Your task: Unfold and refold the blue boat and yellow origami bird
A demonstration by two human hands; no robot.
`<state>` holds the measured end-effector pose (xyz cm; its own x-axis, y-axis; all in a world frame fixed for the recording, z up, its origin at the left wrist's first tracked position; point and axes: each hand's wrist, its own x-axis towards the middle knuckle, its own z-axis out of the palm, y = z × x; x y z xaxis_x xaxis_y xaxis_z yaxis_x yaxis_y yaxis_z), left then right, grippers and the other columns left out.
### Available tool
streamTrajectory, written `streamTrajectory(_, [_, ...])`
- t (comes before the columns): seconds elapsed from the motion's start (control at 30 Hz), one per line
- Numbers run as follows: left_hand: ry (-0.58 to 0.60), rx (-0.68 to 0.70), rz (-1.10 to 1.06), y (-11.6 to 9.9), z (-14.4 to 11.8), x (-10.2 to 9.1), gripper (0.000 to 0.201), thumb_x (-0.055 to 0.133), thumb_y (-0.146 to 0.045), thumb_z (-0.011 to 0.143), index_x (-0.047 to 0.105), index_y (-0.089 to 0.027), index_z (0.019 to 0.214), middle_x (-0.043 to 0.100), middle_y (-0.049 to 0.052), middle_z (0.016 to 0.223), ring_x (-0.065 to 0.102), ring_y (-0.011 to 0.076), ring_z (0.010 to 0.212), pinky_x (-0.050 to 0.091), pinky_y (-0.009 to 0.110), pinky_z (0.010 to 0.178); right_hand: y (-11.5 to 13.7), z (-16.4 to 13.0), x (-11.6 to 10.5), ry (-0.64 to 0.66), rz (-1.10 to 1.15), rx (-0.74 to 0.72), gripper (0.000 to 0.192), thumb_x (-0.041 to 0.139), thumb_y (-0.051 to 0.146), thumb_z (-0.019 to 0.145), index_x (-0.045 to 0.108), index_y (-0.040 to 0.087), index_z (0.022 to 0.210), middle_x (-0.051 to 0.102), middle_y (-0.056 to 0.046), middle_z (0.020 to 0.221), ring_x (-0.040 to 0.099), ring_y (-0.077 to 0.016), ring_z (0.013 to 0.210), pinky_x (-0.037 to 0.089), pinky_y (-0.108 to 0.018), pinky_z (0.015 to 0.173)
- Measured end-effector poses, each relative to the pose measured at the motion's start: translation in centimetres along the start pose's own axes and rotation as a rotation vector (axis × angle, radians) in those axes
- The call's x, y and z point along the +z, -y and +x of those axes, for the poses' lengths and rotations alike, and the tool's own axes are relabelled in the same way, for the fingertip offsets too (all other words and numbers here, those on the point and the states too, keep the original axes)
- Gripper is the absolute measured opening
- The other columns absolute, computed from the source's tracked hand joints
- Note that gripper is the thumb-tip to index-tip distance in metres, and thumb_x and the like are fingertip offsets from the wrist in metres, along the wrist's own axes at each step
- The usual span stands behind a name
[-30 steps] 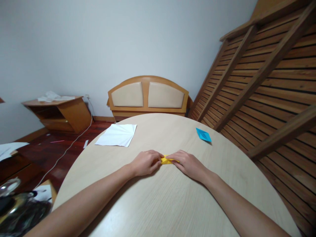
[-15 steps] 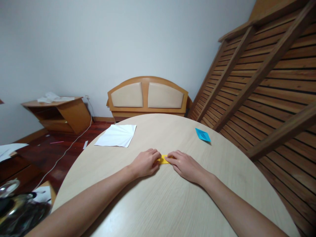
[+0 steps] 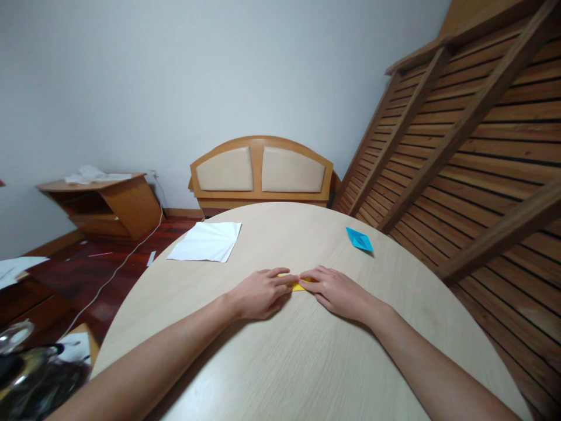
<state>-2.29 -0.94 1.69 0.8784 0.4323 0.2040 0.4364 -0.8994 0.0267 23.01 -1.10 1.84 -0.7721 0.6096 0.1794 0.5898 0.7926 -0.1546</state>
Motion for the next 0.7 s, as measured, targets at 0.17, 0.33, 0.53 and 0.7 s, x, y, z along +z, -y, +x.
streamTrajectory(0.17, [0.024,-0.007,-0.074,-0.3,0.0,0.3,0.032,0.048,-0.019,0.090,0.057,-0.014,0.120,0.054,0.012,0.143,0.050,0.0229,0.133,0.038,0.036,0.115,0.0,-0.2,-1.0,0.040,-0.066,0.020,0.031,0.046,0.018,0.098,0.070,0.026,0.116,0.071,-0.004,0.119,0.060,-0.0237,0.104,0.048,-0.040,0.089])
streamTrajectory(0.33, [0.049,-0.072,-0.075,-0.4,0.0,0.3,0.042,0.048,-0.030,0.093,0.051,-0.010,0.130,0.048,0.017,0.147,0.044,0.0274,0.138,0.036,0.040,0.116,1.7,0.0,-0.7,0.021,-0.143,0.161,0.039,0.043,0.016,0.098,0.061,0.018,0.132,0.061,-0.012,0.136,0.055,-0.0272,0.123,0.044,-0.045,0.103])
streamTrajectory(0.53, [0.065,-0.106,-0.109,-0.1,-0.1,0.3,0.061,0.049,-0.042,0.094,0.040,-0.008,0.144,0.038,0.017,0.154,0.035,0.0293,0.143,0.032,0.043,0.118,3.9,0.1,0.1,0.185,-0.054,0.333,0.066,0.044,0.053,0.097,0.037,0.016,0.151,0.023,-0.017,0.161,0.020,-0.0334,0.148,0.023,-0.053,0.119])
streamTrajectory(0.7, [0.066,-0.113,-0.123,-0.1,-0.2,0.3,0.062,0.050,-0.047,0.093,0.044,-0.008,0.141,0.040,0.018,0.153,0.035,0.0304,0.143,0.032,0.043,0.118,2.9,-0.5,-0.5,0.277,-0.073,0.519,0.068,0.037,0.059,0.097,0.033,0.022,0.153,0.012,-0.015,0.163,0.010,-0.0351,0.149,0.019,-0.055,0.118])
